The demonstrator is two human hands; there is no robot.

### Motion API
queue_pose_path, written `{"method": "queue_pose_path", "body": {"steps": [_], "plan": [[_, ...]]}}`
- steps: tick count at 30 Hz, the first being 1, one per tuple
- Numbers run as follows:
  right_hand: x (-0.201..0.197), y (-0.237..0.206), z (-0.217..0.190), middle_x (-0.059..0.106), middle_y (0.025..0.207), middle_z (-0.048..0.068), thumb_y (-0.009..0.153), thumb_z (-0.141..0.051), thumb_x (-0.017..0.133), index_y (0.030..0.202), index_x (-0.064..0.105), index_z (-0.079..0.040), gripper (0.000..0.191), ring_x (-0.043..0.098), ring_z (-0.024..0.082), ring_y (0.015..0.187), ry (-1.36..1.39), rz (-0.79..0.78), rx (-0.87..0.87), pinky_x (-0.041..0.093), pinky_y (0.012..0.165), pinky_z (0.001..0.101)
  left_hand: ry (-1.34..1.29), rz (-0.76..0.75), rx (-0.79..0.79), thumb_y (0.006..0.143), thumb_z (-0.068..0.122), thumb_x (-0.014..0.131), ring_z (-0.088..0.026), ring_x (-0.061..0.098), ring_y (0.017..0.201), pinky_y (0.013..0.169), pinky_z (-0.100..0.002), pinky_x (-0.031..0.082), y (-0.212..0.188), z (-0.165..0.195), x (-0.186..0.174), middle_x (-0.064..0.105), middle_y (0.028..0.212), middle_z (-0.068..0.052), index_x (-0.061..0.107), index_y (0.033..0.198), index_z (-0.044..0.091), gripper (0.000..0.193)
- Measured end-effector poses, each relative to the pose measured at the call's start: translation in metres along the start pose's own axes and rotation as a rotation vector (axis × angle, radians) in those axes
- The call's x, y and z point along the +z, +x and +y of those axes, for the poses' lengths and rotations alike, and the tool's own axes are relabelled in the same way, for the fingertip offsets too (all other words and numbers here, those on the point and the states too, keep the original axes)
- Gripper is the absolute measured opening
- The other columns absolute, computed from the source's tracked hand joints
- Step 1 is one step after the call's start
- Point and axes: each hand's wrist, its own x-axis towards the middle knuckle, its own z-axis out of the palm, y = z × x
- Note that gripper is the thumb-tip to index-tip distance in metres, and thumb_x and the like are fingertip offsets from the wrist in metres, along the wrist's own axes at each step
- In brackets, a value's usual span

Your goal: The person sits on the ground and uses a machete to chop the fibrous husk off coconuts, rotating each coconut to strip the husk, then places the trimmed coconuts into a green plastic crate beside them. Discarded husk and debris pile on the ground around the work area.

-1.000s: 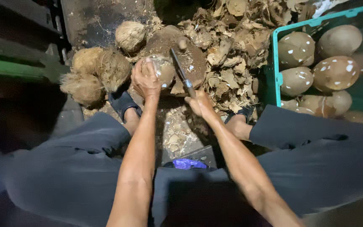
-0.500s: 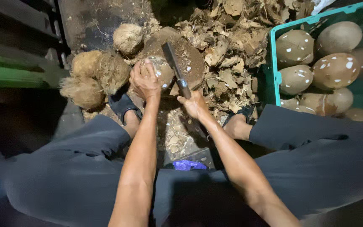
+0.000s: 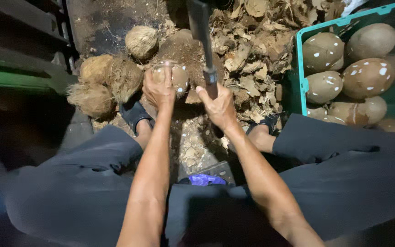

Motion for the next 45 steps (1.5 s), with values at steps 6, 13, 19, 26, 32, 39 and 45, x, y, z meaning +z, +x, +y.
{"method": "queue_pose_path", "body": {"steps": [6,13,19,26,32,39,45], "plan": [[0.022,-0.007,0.044,0.050,0.058,-0.001,0.095,-0.031,0.070,0.077,0.059,-0.008,0.031,0.050,0.016,0.050,-0.253,-0.135,0.090,0.043,0.046,0.0355,0.085,0.139,-0.015,0.080,0.069,0.072,-0.042,0.058,0.112,0.094,-0.056,0.041,-0.016,0.015,0.003,0.067,0.116,-0.020,0.068,0.120,0.014,0.068],[-0.012,0.013,0.061,0.051,0.058,0.002,0.093,-0.032,0.074,0.075,0.056,-0.007,0.035,0.051,0.016,0.049,-0.297,-0.397,0.358,0.043,0.045,0.0347,0.055,0.119,0.121,0.086,0.065,0.072,-0.041,0.058,0.117,0.098,-0.052,0.044,-0.016,-0.004,0.002,0.067,0.124,-0.018,0.068,0.126,0.014,0.065],[-0.039,0.019,0.062,0.053,0.061,-0.001,0.085,-0.029,0.078,0.076,0.052,-0.011,0.033,0.052,0.015,0.049,-0.133,-0.479,0.455,0.044,0.045,0.0349,-0.019,-0.126,0.263,0.080,0.057,0.076,-0.039,0.061,0.108,0.094,-0.050,0.047,0.008,-0.013,-0.012,0.068,0.117,-0.017,0.068,0.128,0.012,0.067],[-0.019,0.006,0.026,0.050,0.067,-0.004,0.091,-0.041,0.073,0.077,0.055,-0.013,0.036,0.052,0.010,0.055,-0.088,-0.188,0.222,0.047,0.047,0.0301,0.033,-0.034,0.327,0.086,0.058,0.077,-0.039,0.062,0.109,0.097,-0.047,0.047,0.009,-0.011,-0.010,0.070,0.120,-0.017,0.069,0.126,0.010,0.063],[-0.004,0.002,0.015,0.053,0.062,-0.002,0.096,-0.042,0.066,0.074,0.059,-0.008,0.041,0.052,0.011,0.050,0.083,-0.004,0.064,0.045,0.045,0.0335,-0.032,-0.073,0.306,0.086,0.056,0.077,-0.040,0.061,0.112,0.100,-0.047,0.045,0.012,-0.014,-0.012,0.069,0.122,-0.017,0.070,0.122,0.008,0.061],[0.028,-0.005,0.060,0.057,0.065,0.001,0.093,-0.038,0.074,0.086,0.063,-0.006,0.034,0.055,0.015,0.059,-0.137,-0.273,0.370,0.045,0.051,0.0292,-0.023,0.000,0.207,0.079,0.061,0.085,-0.040,0.058,0.119,0.104,-0.048,0.043,-0.002,-0.012,-0.009,0.063,0.127,-0.023,0.054,0.133,0.004,0.085],[0.002,-0.002,0.040,0.056,0.066,-0.001,0.093,-0.032,0.071,0.099,0.062,-0.010,0.025,0.053,0.013,0.054,-0.177,-0.186,0.454,0.044,0.047,0.0309,-0.072,0.018,0.085,0.063,0.051,0.095,-0.039,0.052,0.122,0.101,-0.047,0.038,-0.013,-0.009,-0.014,0.058,0.130,-0.023,0.051,0.134,0.001,0.097]]}}
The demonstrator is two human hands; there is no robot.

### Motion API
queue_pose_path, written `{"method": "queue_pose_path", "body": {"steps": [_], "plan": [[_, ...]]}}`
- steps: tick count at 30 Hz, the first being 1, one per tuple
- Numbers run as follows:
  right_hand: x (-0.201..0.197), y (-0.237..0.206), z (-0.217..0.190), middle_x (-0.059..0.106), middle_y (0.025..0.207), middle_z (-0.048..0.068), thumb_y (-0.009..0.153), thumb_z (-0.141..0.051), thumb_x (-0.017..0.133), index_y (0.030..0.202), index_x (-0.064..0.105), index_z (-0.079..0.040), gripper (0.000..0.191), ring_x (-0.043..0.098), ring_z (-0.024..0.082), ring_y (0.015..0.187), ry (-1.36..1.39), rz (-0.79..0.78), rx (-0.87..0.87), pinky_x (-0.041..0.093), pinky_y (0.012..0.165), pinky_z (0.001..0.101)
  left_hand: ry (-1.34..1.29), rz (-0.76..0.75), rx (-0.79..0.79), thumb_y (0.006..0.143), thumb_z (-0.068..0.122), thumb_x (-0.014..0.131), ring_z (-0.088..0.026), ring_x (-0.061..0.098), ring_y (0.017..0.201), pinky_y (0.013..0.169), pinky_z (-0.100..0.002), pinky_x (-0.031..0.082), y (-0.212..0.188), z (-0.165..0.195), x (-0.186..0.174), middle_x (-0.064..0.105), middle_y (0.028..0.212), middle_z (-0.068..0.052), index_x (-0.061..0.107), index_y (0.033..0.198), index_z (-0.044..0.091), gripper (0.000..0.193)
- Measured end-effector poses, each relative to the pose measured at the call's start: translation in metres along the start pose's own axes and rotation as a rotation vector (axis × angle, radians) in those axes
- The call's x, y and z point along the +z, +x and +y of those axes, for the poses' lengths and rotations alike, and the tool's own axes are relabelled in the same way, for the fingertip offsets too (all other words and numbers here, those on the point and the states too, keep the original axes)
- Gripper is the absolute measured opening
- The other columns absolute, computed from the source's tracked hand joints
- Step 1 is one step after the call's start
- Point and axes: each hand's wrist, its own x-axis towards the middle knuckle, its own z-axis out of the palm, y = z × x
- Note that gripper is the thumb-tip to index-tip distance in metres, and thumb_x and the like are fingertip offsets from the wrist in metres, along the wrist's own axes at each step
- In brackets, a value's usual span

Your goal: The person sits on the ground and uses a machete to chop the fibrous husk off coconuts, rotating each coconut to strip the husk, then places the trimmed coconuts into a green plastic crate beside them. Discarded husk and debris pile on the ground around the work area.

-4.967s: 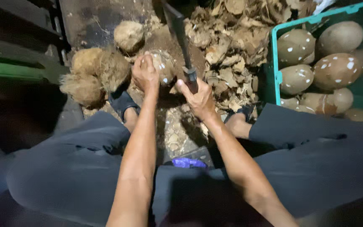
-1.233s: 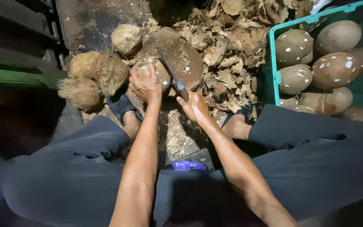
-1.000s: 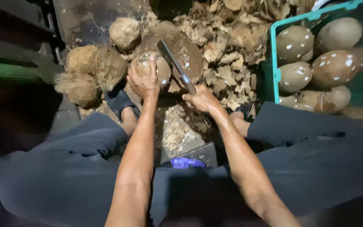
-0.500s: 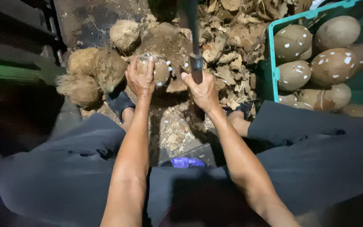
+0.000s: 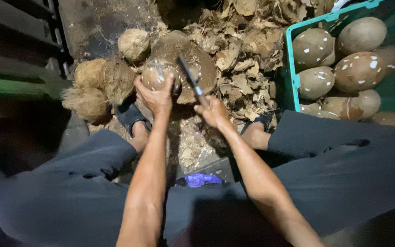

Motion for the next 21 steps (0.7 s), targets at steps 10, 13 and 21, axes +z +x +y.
{"method": "queue_pose_path", "body": {"steps": [10,13,21], "plan": [[-0.059,-0.020,-0.035,0.053,0.070,-0.004,0.101,-0.033,0.070,0.099,0.060,-0.008,0.028,0.051,0.008,0.054,0.303,0.249,-0.479,0.042,0.048,0.0291,-0.243,-0.285,0.194,0.079,0.046,0.087,-0.028,0.065,0.108,0.097,-0.040,0.050,0.048,0.003,-0.006,0.068,0.117,-0.016,0.067,0.120,0.001,0.064],[-0.042,-0.017,-0.030,0.049,0.068,-0.008,0.097,-0.043,0.065,0.096,0.055,-0.011,0.034,0.046,0.008,0.048,0.199,0.183,-0.451,0.044,0.040,0.0285,-0.260,-0.123,0.052,0.093,0.049,0.074,-0.027,0.068,0.100,0.094,-0.040,0.051,0.047,0.012,0.009,0.075,0.103,-0.013,0.075,0.107,0.001,0.049],[-0.007,-0.015,-0.029,0.038,0.064,-0.006,0.100,-0.048,0.059,0.086,0.055,-0.013,0.038,0.038,0.009,0.048,0.003,0.058,-0.464,0.036,0.039,0.0306,-0.173,-0.057,0.003,0.091,0.048,0.071,-0.027,0.072,0.084,0.081,-0.040,0.054,0.050,0.018,0.015,0.078,0.087,-0.014,0.080,0.093,0.006,0.043]]}}
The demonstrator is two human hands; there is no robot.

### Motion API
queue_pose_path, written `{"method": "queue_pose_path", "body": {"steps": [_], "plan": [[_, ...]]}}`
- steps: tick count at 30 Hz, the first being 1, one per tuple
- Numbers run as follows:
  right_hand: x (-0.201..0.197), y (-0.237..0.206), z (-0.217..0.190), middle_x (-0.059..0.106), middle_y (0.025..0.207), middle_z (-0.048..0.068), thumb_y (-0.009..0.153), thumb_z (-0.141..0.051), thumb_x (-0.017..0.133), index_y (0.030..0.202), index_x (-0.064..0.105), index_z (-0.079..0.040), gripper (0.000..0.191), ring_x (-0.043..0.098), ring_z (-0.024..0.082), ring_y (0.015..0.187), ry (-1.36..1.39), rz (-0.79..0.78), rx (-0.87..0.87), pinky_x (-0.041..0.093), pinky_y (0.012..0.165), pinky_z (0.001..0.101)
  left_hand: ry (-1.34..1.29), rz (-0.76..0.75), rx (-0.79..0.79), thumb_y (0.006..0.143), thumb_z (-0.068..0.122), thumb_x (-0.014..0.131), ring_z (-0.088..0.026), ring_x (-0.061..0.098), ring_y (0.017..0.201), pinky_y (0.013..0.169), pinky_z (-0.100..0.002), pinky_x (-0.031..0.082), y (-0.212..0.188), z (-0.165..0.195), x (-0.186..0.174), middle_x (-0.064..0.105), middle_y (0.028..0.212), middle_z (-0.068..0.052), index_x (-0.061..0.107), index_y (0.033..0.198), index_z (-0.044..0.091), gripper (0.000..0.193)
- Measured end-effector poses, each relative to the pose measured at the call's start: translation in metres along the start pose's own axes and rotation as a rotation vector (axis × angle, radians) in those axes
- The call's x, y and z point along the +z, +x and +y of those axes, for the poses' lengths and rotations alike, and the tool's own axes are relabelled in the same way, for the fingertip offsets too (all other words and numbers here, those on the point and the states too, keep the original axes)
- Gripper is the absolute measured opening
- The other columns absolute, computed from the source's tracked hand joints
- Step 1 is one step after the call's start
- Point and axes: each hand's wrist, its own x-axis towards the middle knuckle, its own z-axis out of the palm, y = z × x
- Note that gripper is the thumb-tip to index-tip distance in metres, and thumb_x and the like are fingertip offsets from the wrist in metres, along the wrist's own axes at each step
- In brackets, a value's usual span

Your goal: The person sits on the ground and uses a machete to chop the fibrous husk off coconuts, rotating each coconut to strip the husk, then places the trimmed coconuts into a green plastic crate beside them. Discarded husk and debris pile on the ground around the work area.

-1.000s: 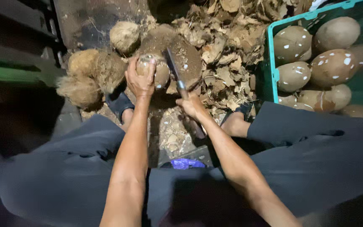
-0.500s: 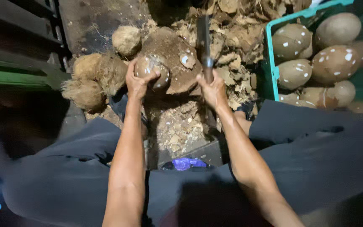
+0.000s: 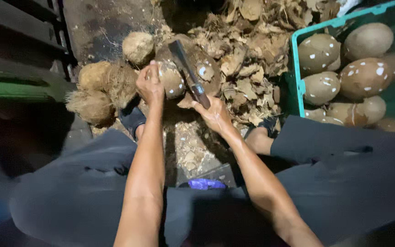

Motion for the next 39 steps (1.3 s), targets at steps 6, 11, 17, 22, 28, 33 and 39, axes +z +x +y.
{"method": "queue_pose_path", "body": {"steps": [6,11,17,22,28,33,39], "plan": [[-0.006,0.003,-0.003,0.047,0.066,-0.003,0.102,-0.042,0.061,0.085,0.056,-0.009,0.038,0.044,0.010,0.050,0.094,0.222,-0.194,0.041,0.040,0.0316,0.011,0.024,-0.022,0.091,0.047,0.069,-0.031,0.072,0.083,0.081,-0.041,0.054,-0.009,0.003,0.000,0.077,0.089,-0.017,0.080,0.095,0.005,0.043],[0.006,0.002,-0.004,0.055,0.063,0.007,0.101,-0.036,0.068,0.081,0.062,-0.002,0.039,0.052,0.016,0.054,-0.135,0.035,0.010,0.044,0.050,0.0358,0.023,0.049,0.069,0.091,0.047,0.069,-0.033,0.075,0.090,0.084,-0.042,0.055,-0.010,0.004,0.002,0.078,0.094,-0.018,0.079,0.095,0.004,0.045],[0.005,0.000,-0.006,0.069,0.073,0.005,0.100,-0.025,0.069,0.094,0.067,-0.003,0.023,0.062,0.014,0.058,0.054,0.187,-0.179,0.052,0.051,0.0320,-0.053,-0.002,0.090,0.091,0.045,0.068,-0.031,0.074,0.092,0.087,-0.041,0.054,-0.009,0.000,0.000,0.079,0.099,-0.018,0.079,0.101,0.004,0.044],[0.012,0.008,-0.002,0.066,0.069,0.008,0.099,-0.024,0.062,0.118,0.061,-0.009,0.024,0.057,0.022,0.048,-0.131,-0.090,0.338,0.052,0.041,0.0393,-0.038,0.010,0.032,0.092,0.046,0.070,-0.031,0.074,0.090,0.086,-0.040,0.054,-0.008,0.000,0.003,0.079,0.096,-0.017,0.078,0.099,0.003,0.044],[0.018,0.002,0.019,0.067,0.076,0.011,0.102,-0.023,0.074,0.117,0.070,-0.001,0.026,0.065,0.017,0.061,-0.196,0.234,-0.439,0.054,0.049,0.0323,-0.090,0.048,0.054,0.090,0.045,0.070,-0.033,0.073,0.090,0.085,-0.041,0.055,-0.014,-0.002,0.004,0.078,0.096,-0.018,0.076,0.100,0.001,0.046],[0.019,0.011,0.039,0.061,0.064,0.004,0.098,-0.028,0.065,0.116,0.062,-0.005,0.029,0.057,0.018,0.049,-0.161,0.004,0.237,0.047,0.040,0.0340,-0.005,0.042,0.051,0.091,0.048,0.069,-0.032,0.074,0.091,0.085,-0.043,0.055,-0.016,-0.005,0.001,0.078,0.097,-0.017,0.077,0.101,0.004,0.046],[0.019,0.013,0.046,0.053,0.059,0.000,0.096,-0.040,0.070,0.097,0.069,-0.006,0.034,0.052,0.016,0.050,-0.200,-0.041,0.344,0.044,0.045,0.0362,0.191,0.008,-0.008,0.092,0.049,0.063,-0.037,0.072,0.099,0.088,-0.047,0.054,-0.016,0.004,0.003,0.076,0.105,-0.017,0.080,0.110,0.012,0.045]]}}
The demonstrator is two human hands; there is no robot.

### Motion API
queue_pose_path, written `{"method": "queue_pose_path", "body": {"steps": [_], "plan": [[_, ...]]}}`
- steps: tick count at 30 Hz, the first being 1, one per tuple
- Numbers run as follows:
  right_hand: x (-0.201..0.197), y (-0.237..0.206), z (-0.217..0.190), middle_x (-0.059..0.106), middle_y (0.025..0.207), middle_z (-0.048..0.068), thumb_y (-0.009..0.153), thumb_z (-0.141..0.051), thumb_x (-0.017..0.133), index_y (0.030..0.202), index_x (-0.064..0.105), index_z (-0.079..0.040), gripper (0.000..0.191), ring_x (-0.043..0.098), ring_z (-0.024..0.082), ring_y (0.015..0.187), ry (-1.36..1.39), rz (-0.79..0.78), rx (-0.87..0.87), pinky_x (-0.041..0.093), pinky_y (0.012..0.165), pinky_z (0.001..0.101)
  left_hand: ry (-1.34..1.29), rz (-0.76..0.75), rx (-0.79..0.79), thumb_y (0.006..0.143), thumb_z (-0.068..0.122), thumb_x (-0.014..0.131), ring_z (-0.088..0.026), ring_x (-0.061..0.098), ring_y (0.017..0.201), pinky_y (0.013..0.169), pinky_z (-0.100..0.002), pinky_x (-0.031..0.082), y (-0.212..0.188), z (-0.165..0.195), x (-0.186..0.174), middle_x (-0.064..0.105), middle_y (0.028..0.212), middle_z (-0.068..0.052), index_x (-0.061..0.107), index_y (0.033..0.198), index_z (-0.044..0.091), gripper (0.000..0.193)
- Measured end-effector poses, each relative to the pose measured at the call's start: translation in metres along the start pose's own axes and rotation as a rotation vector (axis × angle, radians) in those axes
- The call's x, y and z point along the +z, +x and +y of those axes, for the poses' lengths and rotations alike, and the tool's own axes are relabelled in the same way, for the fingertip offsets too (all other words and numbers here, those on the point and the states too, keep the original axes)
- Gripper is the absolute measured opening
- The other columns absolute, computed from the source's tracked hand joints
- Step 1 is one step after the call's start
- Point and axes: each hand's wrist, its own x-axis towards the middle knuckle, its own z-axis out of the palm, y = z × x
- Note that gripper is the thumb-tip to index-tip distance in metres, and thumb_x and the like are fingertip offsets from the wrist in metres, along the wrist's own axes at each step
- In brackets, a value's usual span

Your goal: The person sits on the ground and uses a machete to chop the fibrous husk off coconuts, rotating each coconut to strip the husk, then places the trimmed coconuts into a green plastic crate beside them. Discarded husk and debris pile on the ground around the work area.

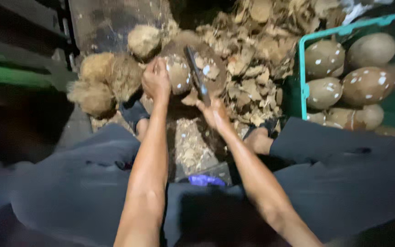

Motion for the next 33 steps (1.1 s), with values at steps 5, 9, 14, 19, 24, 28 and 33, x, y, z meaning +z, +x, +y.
{"method": "queue_pose_path", "body": {"steps": [5,9,14,19,24,28,33], "plan": [[-0.016,-0.003,0.001,0.051,0.061,0.002,0.095,-0.042,0.071,0.089,0.065,-0.006,0.038,0.049,0.014,0.054,0.156,0.139,-0.283,0.045,0.051,0.0386,0.047,0.064,0.070,0.091,0.047,0.064,-0.039,0.069,0.104,0.089,-0.049,0.052,-0.006,0.005,0.005,0.074,0.116,-0.017,0.078,0.112,0.011,0.044],[-0.011,-0.003,-0.001,0.054,0.068,0.003,0.099,-0.043,0.068,0.083,0.059,-0.004,0.044,0.049,0.017,0.053,0.323,0.158,-0.297,0.044,0.047,0.0381,0.094,0.097,0.041,0.088,0.048,0.066,-0.040,0.068,0.102,0.088,-0.049,0.052,-0.004,0.005,0.007,0.075,0.112,-0.015,0.081,0.108,0.015,0.042],[0.015,0.001,-0.003,0.061,0.066,0.001,0.094,-0.043,0.062,0.098,0.067,-0.013,0.030,0.052,0.016,0.049,0.211,0.072,-0.144,0.045,0.044,0.0376,0.122,0.105,0.047,0.089,0.049,0.066,-0.042,0.070,0.095,0.085,-0.051,0.053,0.001,0.005,0.006,0.076,0.108,-0.015,0.081,0.104,0.016,0.039],[-0.007,-0.002,-0.011,0.056,0.061,0.007,0.095,-0.040,0.068,0.088,0.063,-0.003,0.039,0.055,0.018,0.056,-0.012,0.067,-0.284,0.044,0.052,0.0409,0.064,0.032,0.006,0.087,0.051,0.068,-0.041,0.072,0.094,0.082,-0.049,0.055,0.003,0.002,0.000,0.077,0.101,-0.017,0.081,0.105,0.017,0.041],[-0.041,-0.013,-0.023,0.055,0.064,0.002,0.096,-0.041,0.073,0.082,0.062,-0.003,0.042,0.052,0.014,0.057,0.220,0.117,-0.258,0.044,0.053,0.0359,0.050,-0.023,0.047,0.088,0.050,0.068,-0.042,0.071,0.096,0.085,-0.049,0.054,0.005,-0.004,0.000,0.076,0.103,-0.020,0.080,0.109,0.014,0.043],[-0.016,-0.018,-0.024,0.055,0.064,0.001,0.102,-0.032,0.073,0.075,0.059,-0.005,0.040,0.048,0.012,0.057,0.461,0.294,-0.395,0.040,0.051,0.0340,0.065,0.035,0.123,0.087,0.046,0.068,-0.042,0.071,0.099,0.088,-0.049,0.053,0.005,-0.005,0.001,0.076,0.106,-0.021,0.080,0.108,0.011,0.042],[0.001,-0.015,-0.018,0.048,0.058,-0.002,0.097,-0.033,0.067,0.078,0.062,-0.012,0.028,0.047,0.014,0.047,0.188,-0.128,0.149,0.039,0.042,0.0352,0.015,0.025,0.125,0.088,0.047,0.069,-0.040,0.072,0.099,0.090,-0.047,0.054,0.005,-0.003,0.001,0.076,0.108,-0.019,0.080,0.106,0.011,0.042]]}}
